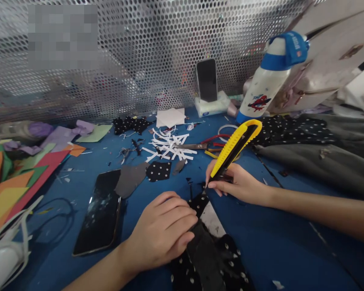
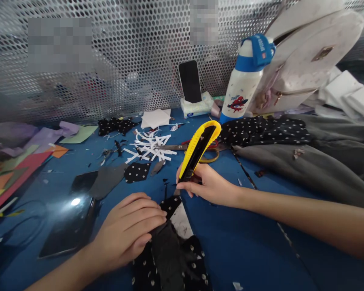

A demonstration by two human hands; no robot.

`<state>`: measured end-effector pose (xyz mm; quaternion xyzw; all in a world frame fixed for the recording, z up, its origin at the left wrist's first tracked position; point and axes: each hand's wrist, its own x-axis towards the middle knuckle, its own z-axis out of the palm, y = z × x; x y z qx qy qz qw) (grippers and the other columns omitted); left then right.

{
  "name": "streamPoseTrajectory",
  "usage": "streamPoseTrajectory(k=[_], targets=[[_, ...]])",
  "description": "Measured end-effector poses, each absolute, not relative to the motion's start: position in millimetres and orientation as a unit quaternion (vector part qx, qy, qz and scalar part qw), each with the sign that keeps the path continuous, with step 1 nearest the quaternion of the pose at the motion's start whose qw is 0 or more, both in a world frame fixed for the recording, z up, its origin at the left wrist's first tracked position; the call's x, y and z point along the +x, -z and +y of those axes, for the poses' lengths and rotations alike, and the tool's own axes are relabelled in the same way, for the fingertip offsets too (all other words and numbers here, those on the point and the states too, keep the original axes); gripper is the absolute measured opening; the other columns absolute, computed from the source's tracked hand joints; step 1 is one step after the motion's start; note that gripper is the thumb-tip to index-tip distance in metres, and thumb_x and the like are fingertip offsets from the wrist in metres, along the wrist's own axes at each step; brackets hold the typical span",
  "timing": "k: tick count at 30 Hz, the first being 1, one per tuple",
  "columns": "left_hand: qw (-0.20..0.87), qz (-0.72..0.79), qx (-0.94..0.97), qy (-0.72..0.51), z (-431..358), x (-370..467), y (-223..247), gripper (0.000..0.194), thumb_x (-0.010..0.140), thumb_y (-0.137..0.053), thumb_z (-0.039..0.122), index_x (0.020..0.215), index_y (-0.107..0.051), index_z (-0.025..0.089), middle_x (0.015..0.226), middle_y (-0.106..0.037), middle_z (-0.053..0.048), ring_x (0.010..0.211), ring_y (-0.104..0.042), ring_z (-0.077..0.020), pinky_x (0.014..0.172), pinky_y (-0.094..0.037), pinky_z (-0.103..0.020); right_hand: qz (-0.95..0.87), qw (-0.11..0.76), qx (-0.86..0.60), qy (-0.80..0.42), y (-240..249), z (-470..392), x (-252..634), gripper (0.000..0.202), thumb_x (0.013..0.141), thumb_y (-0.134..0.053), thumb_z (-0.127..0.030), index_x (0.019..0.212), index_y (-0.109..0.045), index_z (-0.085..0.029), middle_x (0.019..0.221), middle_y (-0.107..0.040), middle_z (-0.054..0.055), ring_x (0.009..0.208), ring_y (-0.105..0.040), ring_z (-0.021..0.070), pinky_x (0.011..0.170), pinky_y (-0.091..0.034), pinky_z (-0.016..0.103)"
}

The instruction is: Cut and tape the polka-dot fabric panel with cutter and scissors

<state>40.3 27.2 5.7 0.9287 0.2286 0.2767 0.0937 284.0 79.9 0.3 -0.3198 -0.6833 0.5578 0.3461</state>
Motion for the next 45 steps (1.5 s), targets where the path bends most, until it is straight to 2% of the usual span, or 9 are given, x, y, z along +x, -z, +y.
streamPoseTrajectory(k=[15, 22, 26, 29, 34, 40, 45], targets=[[0.111, 0.227, 0.929, -0.272, 28.6, 38.3, -6.5, 0.045, 0.106, -0.026, 0.034, 0.103, -0.068, 0.016, 0.098, -0.074, -0.006, 0.091, -0.065, -0.0192, 0.092, -0.048, -0.038, -0.713, 0.298, -0.320, -0.547, 7.9, 82.4, 290.4, 0.026, 0.092, -0.064, -0.041, 0.084, -0.056, -0.017, 0.064, -0.049, -0.003, 0.048, -0.050, 0.0081, 0.042, -0.045, 0.020], [0.108, 0.257, 0.931, -0.235, 29.8, 38.5, -3.9, 0.037, 0.104, -0.036, 0.035, 0.112, -0.067, 0.015, 0.104, -0.065, -0.010, 0.099, -0.056, -0.0239, 0.088, -0.049, -0.040, -0.694, 0.289, -0.349, -0.560, 6.5, 81.3, 288.8, 0.030, 0.090, -0.064, -0.044, 0.085, -0.056, -0.016, 0.062, -0.049, -0.003, 0.048, -0.050, 0.0088, 0.041, -0.044, 0.019], [0.124, 0.255, 0.933, -0.222, 29.9, 36.2, -0.7, 0.035, 0.103, -0.038, 0.035, 0.114, -0.065, 0.015, 0.107, -0.062, -0.010, 0.101, -0.053, -0.0250, 0.088, -0.047, -0.042, -0.666, 0.319, -0.351, -0.576, 3.0, 81.8, 289.2, 0.029, 0.091, -0.065, -0.042, 0.087, -0.053, -0.015, 0.061, -0.050, -0.004, 0.048, -0.050, 0.0078, 0.042, -0.044, 0.018], [0.132, 0.252, 0.934, -0.218, 29.4, 35.5, 0.0, 0.035, 0.104, -0.038, 0.035, 0.115, -0.065, 0.015, 0.109, -0.062, -0.011, 0.102, -0.053, -0.0251, 0.090, -0.046, -0.042, -0.660, 0.340, -0.332, -0.582, 2.4, 82.1, 290.5, 0.026, 0.093, -0.063, -0.039, 0.088, -0.054, -0.015, 0.063, -0.050, -0.004, 0.048, -0.050, 0.0069, 0.043, -0.043, 0.017], [0.123, 0.258, 0.932, -0.224, 29.4, 36.1, -1.0, 0.033, 0.103, -0.039, 0.033, 0.113, -0.066, 0.017, 0.112, -0.063, -0.010, 0.104, -0.054, -0.0249, 0.093, -0.046, -0.042, -0.685, 0.301, -0.298, -0.593, 5.9, 81.0, 290.8, 0.022, 0.090, -0.067, -0.035, 0.090, -0.060, -0.014, 0.075, -0.053, -0.001, 0.054, -0.053, 0.0061, 0.044, -0.045, 0.016], [0.135, 0.260, 0.929, -0.228, 31.5, 35.7, -1.3, 0.031, 0.103, -0.040, 0.031, 0.112, -0.067, 0.018, 0.115, -0.063, -0.010, 0.106, -0.055, -0.0251, 0.095, -0.045, -0.044, -0.690, 0.314, -0.300, -0.579, 7.4, 81.1, 291.7, 0.016, 0.089, -0.069, -0.029, 0.092, -0.064, -0.014, 0.081, -0.055, 0.000, 0.054, -0.055, 0.0050, 0.043, -0.047, 0.014], [0.144, 0.261, 0.928, -0.225, 31.4, 34.9, -1.5, 0.030, 0.102, -0.041, 0.030, 0.113, -0.067, 0.018, 0.116, -0.063, -0.010, 0.108, -0.054, -0.0254, 0.098, -0.043, -0.046, -0.690, 0.306, -0.307, -0.580, 6.8, 81.1, 292.5, 0.014, 0.089, -0.069, -0.027, 0.091, -0.064, -0.014, 0.077, -0.054, -0.001, 0.053, -0.054, 0.0049, 0.043, -0.046, 0.013]])
